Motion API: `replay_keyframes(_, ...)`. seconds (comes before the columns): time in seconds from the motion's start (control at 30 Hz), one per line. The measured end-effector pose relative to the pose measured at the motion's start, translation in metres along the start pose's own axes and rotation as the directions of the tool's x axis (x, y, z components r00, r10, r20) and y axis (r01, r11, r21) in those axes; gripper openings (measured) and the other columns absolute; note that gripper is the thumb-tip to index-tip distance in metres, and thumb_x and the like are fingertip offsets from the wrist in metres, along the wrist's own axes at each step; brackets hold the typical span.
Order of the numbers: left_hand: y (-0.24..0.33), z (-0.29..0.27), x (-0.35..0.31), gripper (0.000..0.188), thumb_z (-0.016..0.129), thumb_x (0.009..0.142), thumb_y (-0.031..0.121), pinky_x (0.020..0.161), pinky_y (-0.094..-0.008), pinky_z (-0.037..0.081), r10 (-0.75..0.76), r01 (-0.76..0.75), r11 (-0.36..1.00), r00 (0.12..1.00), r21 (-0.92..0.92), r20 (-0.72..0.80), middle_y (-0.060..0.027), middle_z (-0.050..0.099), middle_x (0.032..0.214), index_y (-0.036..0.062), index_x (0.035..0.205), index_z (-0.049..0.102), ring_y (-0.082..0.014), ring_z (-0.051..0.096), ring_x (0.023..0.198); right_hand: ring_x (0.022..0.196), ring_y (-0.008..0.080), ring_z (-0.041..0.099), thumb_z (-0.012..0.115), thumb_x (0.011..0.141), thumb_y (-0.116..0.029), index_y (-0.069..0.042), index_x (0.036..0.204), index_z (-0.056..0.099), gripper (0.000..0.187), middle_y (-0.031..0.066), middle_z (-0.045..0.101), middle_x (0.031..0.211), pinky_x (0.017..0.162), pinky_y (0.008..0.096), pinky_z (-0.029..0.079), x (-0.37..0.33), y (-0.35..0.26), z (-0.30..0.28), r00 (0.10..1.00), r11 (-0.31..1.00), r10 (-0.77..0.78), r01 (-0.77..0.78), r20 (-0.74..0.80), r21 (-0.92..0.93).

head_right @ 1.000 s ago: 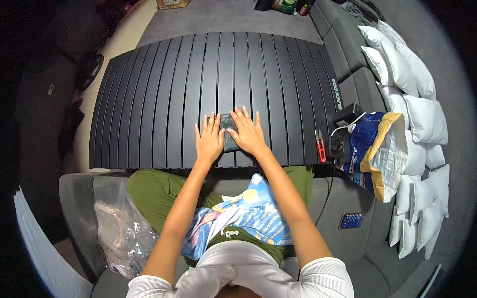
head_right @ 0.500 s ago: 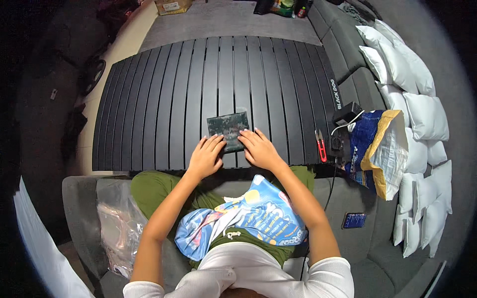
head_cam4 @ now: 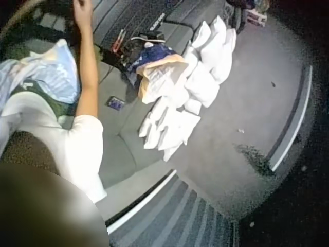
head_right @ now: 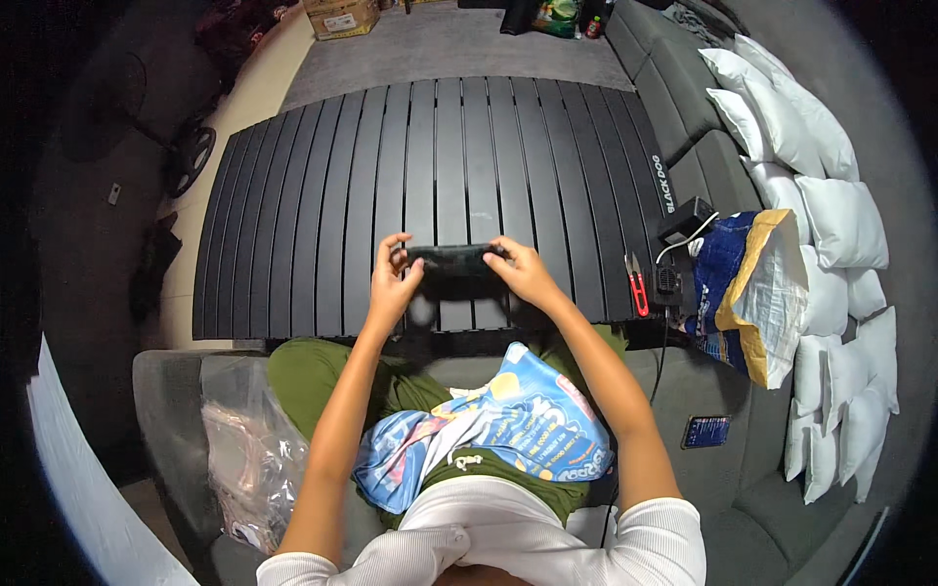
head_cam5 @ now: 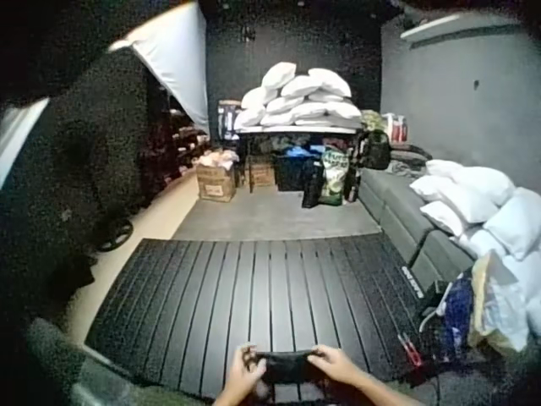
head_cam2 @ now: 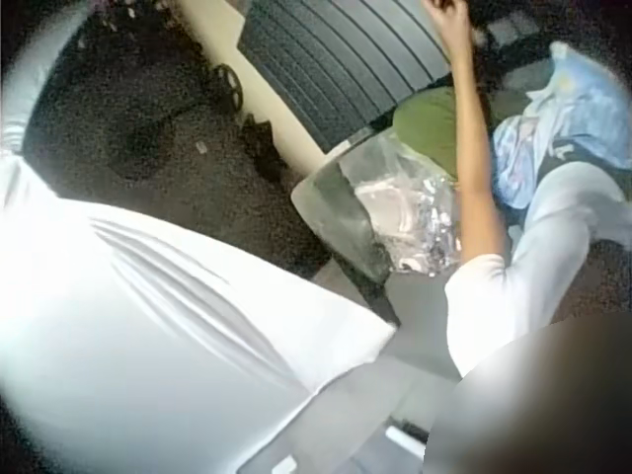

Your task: The recorder folds a camouflage-patterned cloth item and places it into a small clear plastic bag.

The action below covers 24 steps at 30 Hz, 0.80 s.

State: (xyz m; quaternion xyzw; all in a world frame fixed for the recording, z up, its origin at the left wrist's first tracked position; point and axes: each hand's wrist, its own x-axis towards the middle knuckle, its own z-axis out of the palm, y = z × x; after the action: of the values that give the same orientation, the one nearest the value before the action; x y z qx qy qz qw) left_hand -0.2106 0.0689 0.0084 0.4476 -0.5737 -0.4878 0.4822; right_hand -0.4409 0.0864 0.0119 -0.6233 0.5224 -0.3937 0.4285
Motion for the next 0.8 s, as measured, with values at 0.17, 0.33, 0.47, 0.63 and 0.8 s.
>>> replay_keyframes(0.17,-0.006,0.008,0.016,0.040,0.060,0.083,0.005,0.063,-0.0178,0.038,-0.182,0.168,0.967,0.982,-0.191,-0.056,0.0025,0.046,0.081,0.0088,0.119,0.043,-0.0034,0.043,0.071,0.069,0.0104,0.054,0.056,0.085,-0.021,0.001,0.091,0.060,0.022,0.0008,0.058,0.075,0.063,0.0253,0.043,0.017,-0.008,0.009,0.939,0.890,0.342,-0.314,-0.029,0.330)
replay_keyframes(0.33,-0.065,0.004,0.020,0.040,0.062,0.080,0.011,0.070,-0.0277,0.045,-0.173,0.189,0.976,0.974,0.110,-0.146,-0.0073,0.059,0.086,0.0068,0.117,0.047,-0.0143,0.056,0.074,0.059,0.0076,0.053,0.056,0.085,-0.026,-0.007,0.085,0.058,0.019,-0.0022,0.056,0.067,0.054,0.0260,0.045,0.031,0.034,0.022,0.869,0.857,0.494,-0.487,-0.002,0.171)
replay_keyframes(0.47,-0.032,0.009,0.004,0.037,0.055,0.084,0.009,0.082,-0.0348,0.044,0.047,0.010,0.875,0.993,0.484,-0.105,-0.0152,0.057,0.105,0.0053,0.119,0.048,-0.0245,0.056,0.095,0.062,0.0247,0.057,0.058,0.082,-0.027,-0.001,0.094,0.058,0.028,0.0067,0.058,0.065,0.060,0.0357,0.047,0.013,0.024,0.021,0.883,0.887,0.345,-0.418,-0.320,-0.197)
replay_keyframes(0.63,-0.044,0.021,-0.020,0.036,0.045,0.089,0.012,0.100,-0.0433,0.032,0.167,-0.185,0.689,0.981,0.701,0.094,-0.0154,0.044,0.130,0.0052,0.124,0.046,-0.0305,0.041,0.121,0.120,0.0383,0.038,0.053,0.085,-0.024,-0.004,0.121,0.046,0.043,0.0194,0.043,0.128,0.098,0.0429,0.033,-0.014,0.013,0.045,0.933,0.753,-0.244,0.012,-0.263,-0.658)
replay_keyframes(0.8,-0.051,0.011,-0.025,0.043,0.043,0.086,0.007,0.103,-0.0445,0.027,0.190,-0.224,0.602,0.972,0.767,0.135,-0.0162,0.038,0.135,0.0050,0.129,0.041,-0.0296,0.035,0.127,0.131,0.0365,0.022,0.048,0.088,-0.029,-0.009,0.131,0.040,0.048,0.0171,0.028,0.141,0.106,0.0480,0.018,-0.023,0.017,0.079,0.985,0.698,-0.152,0.049,-0.081,-0.714)
